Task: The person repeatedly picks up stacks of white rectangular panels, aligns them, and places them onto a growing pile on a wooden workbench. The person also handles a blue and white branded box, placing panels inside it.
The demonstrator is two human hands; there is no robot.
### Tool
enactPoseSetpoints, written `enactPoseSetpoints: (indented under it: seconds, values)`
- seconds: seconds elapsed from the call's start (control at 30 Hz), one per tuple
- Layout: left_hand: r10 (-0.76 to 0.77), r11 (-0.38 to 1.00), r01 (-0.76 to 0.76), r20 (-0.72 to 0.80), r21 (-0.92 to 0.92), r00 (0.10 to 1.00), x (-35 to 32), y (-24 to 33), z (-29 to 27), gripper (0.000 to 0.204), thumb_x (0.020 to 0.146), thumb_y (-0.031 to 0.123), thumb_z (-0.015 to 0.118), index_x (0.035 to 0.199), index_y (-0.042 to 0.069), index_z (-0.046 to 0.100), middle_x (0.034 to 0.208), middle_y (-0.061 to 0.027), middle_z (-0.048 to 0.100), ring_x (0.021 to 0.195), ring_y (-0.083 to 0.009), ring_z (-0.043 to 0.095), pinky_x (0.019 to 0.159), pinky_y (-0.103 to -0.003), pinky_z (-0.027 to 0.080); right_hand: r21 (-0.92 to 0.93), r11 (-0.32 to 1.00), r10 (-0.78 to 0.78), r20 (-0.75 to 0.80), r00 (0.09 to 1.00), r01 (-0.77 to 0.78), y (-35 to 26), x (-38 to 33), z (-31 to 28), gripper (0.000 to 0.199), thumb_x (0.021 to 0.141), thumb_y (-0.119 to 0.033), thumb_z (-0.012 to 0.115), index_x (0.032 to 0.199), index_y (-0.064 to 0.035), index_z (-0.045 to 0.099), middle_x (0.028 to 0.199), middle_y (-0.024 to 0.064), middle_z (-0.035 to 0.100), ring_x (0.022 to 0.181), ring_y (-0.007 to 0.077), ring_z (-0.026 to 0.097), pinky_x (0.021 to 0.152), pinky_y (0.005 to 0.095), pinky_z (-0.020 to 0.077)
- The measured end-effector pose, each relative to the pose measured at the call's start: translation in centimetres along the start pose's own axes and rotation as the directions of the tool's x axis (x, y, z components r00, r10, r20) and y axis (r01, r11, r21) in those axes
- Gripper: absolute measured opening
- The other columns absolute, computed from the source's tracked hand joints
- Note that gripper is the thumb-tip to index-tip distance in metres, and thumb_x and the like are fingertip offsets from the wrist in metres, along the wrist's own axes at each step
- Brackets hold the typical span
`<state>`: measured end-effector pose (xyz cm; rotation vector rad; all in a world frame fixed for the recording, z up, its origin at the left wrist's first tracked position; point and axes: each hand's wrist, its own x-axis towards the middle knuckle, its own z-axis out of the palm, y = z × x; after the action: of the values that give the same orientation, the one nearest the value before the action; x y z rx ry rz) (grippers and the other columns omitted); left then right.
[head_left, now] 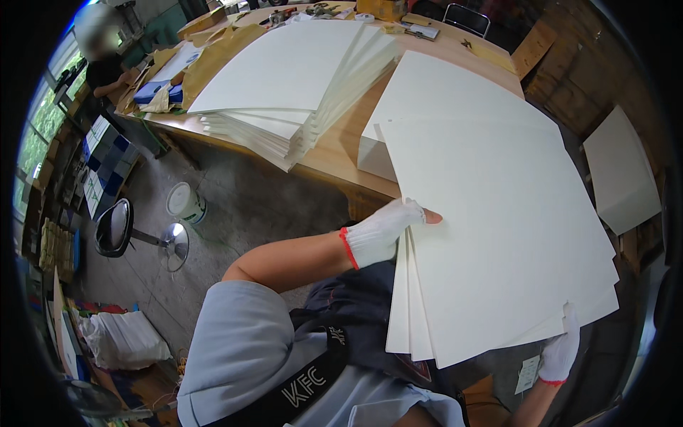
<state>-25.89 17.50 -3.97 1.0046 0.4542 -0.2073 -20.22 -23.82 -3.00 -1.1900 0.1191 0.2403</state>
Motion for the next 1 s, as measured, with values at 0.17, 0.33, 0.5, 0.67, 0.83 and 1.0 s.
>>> enactPoseSetpoints:
  seconds: [0.17,0.33,0.5,0.67,0.83,1.0]
  values:
    - [0.311,0.916,-0.312,0.043,0.254,0.949,-2.6,3.2,0.3,0.039,0.088,0.018,0.065,0.118,-0.006,0.059,0.110,-0.0164,0.067,0.091,-0.0231,0.066,0.085,-0.035,0.054,-0.026,0.990,-0.133,0.112,0.985,0.137,1.2,0.5,-0.3,0.045,0.101,-0.022,0.049,0.139,0.0024,0.045,0.134,0.0111,0.055,0.120,0.0227,0.055,0.101,0.0354,0.0443]
    - [0.305,0.912,-0.235,-0.172,0.337,0.937,-7.7,6.5,-3.6,0.031,0.086,0.012,0.067,0.111,-0.006,0.060,0.099,-0.0104,0.067,0.086,-0.0190,0.064,0.077,-0.032,0.051,0.056,0.979,-0.201,0.124,0.972,0.195,0.2,3.0,5.7,0.046,0.099,-0.019,0.051,0.139,0.0039,0.044,0.134,0.0127,0.055,0.121,0.0236,0.054,0.103,0.0367,0.0435]
    - [0.806,0.589,-0.804,-0.007,-0.082,0.591,-12.0,8.7,-14.8,0.031,0.093,0.017,0.056,0.118,-0.002,0.058,0.109,-0.0126,0.066,0.097,-0.0232,0.066,0.084,-0.036,0.054,0.075,0.965,-0.260,0.415,0.872,0.252,-4.8,7.9,23.6,0.043,0.093,-0.010,0.060,0.133,0.0017,0.051,0.127,0.0131,0.061,0.114,0.0239,0.059,0.098,0.0369,0.0483]
    - [0.882,0.415,-0.899,-0.179,-0.143,0.436,-11.6,17.1,-17.9,0.032,0.099,0.021,0.049,0.123,0.001,0.056,0.119,-0.0115,0.064,0.106,-0.0249,0.063,0.089,-0.037,0.053,-0.003,0.719,-0.422,0.794,0.439,0.695,-1.7,11.4,40.7,0.034,0.101,-0.023,0.045,0.123,-0.0023,0.059,0.117,0.0110,0.061,0.094,0.0219,0.062,0.081,0.0335,0.0543]
    - [0.820,0.402,-0.909,-0.400,-0.108,0.410,-6.9,21.1,-26.1,0.032,0.099,0.019,0.050,0.125,0.000,0.053,0.121,-0.0123,0.061,0.111,-0.0269,0.060,0.092,-0.041,0.052,0.099,0.995,-0.083,0.696,0.713,0.019,9.8,7.6,51.4,0.055,0.086,-0.029,0.069,0.123,0.0063,0.048,0.093,0.0099,0.059,0.077,0.0151,0.060,0.064,0.0292,0.0515]
    - [0.686,0.636,-0.753,-0.568,0.168,0.454,0.3,18.1,-36.1,0.033,0.093,0.023,0.057,0.122,0.006,0.056,0.118,-0.0099,0.060,0.109,-0.0273,0.058,0.094,-0.043,0.049,-0.114,0.979,0.204,0.531,0.823,-0.169,20.1,17.0,56.0,0.033,0.085,-0.029,0.069,0.086,0.0008,0.056,0.069,0.0040,0.052,0.057,0.0146,0.048,0.047,0.0343,0.0361]
